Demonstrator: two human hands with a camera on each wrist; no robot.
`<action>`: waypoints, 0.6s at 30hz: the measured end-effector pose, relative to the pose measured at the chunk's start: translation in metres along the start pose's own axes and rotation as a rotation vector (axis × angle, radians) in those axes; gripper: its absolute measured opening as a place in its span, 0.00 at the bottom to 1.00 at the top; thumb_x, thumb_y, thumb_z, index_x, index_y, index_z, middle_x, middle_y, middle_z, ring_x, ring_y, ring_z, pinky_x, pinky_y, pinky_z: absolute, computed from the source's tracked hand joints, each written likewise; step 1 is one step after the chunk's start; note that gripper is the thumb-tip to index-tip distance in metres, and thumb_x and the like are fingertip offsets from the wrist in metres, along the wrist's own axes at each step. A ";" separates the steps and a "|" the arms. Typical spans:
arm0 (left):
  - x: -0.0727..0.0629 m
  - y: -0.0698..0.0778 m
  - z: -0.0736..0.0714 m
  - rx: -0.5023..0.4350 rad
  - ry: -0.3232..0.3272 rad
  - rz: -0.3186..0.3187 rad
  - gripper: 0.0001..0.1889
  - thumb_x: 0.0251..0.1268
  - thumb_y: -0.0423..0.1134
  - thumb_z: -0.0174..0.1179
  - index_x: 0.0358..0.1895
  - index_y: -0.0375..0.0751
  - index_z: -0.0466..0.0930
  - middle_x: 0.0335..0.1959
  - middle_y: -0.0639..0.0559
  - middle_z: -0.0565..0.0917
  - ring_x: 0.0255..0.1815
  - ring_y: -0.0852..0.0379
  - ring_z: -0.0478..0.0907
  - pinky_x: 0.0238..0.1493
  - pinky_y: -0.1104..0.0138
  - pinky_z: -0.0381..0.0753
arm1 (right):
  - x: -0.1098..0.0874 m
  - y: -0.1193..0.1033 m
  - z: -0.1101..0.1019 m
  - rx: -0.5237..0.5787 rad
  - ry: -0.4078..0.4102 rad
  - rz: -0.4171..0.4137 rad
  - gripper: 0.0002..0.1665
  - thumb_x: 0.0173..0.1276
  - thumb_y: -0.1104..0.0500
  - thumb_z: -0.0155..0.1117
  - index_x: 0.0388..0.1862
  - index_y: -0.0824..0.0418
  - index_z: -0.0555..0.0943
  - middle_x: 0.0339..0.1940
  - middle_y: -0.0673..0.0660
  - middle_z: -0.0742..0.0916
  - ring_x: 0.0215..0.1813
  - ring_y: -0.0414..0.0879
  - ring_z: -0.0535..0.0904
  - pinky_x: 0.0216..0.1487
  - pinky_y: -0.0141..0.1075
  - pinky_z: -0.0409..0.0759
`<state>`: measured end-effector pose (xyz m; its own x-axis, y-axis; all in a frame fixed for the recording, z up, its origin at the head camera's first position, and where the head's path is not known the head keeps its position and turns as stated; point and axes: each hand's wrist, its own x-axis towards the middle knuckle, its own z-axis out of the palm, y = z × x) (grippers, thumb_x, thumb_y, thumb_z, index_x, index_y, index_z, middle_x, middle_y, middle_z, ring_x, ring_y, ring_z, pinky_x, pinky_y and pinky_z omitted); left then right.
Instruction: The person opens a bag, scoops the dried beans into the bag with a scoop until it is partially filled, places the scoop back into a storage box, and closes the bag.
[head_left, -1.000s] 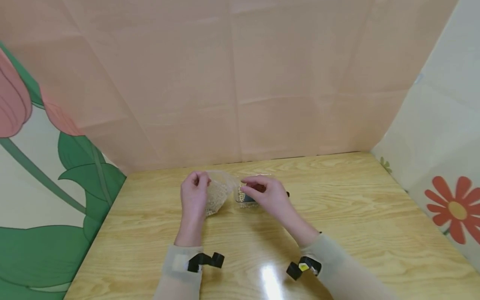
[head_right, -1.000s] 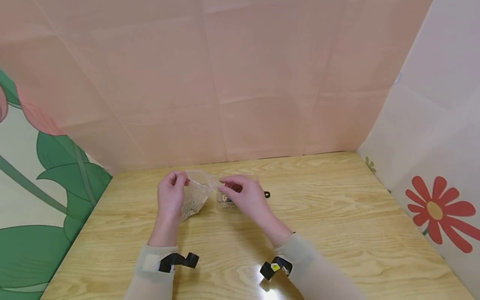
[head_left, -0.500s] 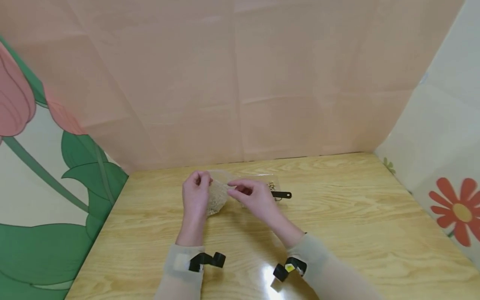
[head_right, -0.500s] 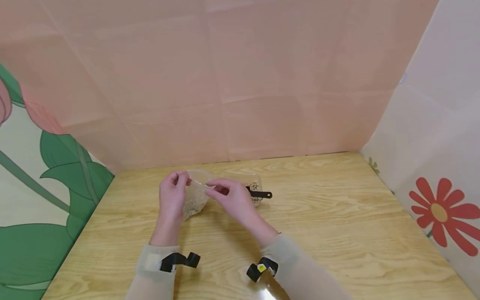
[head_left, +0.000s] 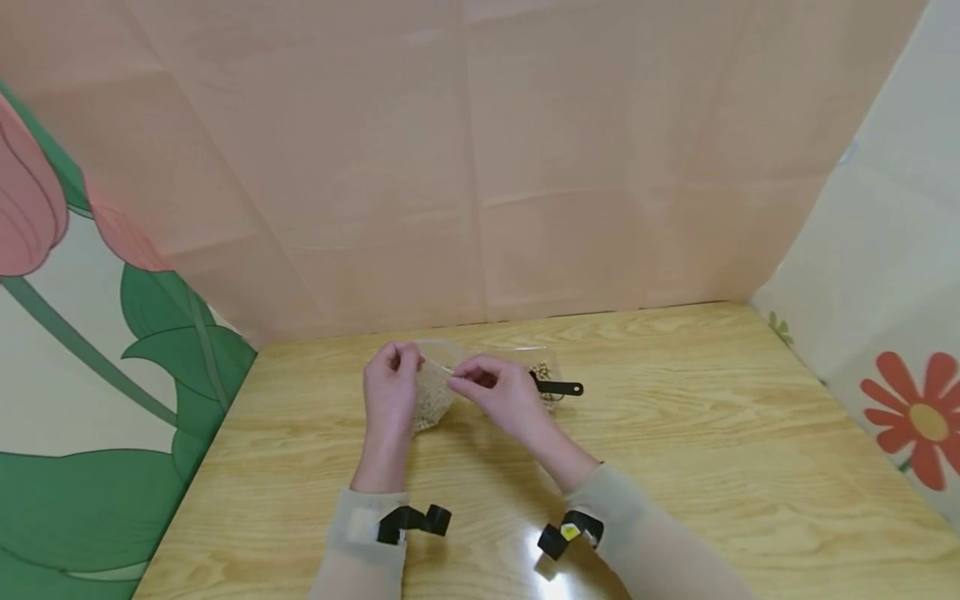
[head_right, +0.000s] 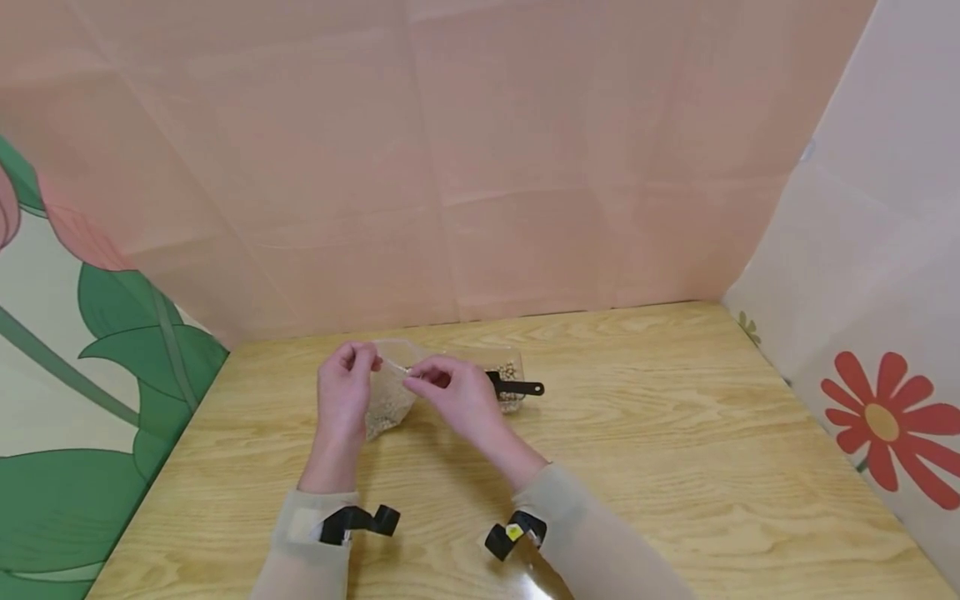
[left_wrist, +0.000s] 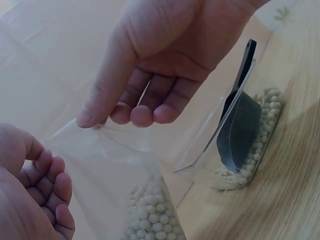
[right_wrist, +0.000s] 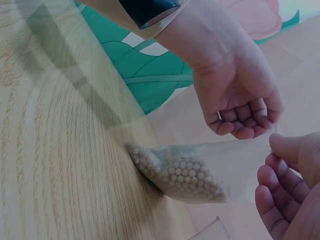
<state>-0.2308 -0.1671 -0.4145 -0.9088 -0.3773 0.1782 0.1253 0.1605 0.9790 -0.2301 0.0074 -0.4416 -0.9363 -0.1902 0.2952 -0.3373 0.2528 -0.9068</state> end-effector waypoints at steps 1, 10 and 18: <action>0.000 0.000 0.000 -0.001 0.001 0.001 0.10 0.79 0.35 0.61 0.34 0.38 0.84 0.35 0.46 0.85 0.40 0.51 0.77 0.41 0.65 0.75 | 0.000 -0.001 0.000 0.002 -0.001 -0.002 0.04 0.74 0.55 0.80 0.43 0.52 0.93 0.37 0.46 0.91 0.37 0.43 0.84 0.36 0.34 0.81; 0.002 0.001 -0.002 -0.018 -0.012 0.002 0.11 0.80 0.36 0.60 0.35 0.36 0.84 0.36 0.45 0.86 0.42 0.51 0.79 0.44 0.66 0.76 | 0.000 -0.001 0.002 -0.044 0.027 -0.067 0.03 0.77 0.58 0.77 0.46 0.53 0.93 0.42 0.45 0.92 0.43 0.41 0.87 0.46 0.38 0.87; 0.004 0.002 -0.005 -0.028 -0.042 -0.008 0.10 0.81 0.36 0.60 0.37 0.36 0.84 0.37 0.43 0.85 0.42 0.50 0.78 0.35 0.68 0.71 | 0.000 -0.003 -0.001 -0.104 0.054 -0.182 0.03 0.77 0.62 0.75 0.46 0.55 0.92 0.46 0.47 0.91 0.47 0.42 0.87 0.51 0.40 0.88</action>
<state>-0.2321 -0.1724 -0.4117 -0.9256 -0.3396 0.1671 0.1290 0.1320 0.9828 -0.2293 0.0071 -0.4387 -0.8621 -0.1908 0.4694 -0.5067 0.3157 -0.8023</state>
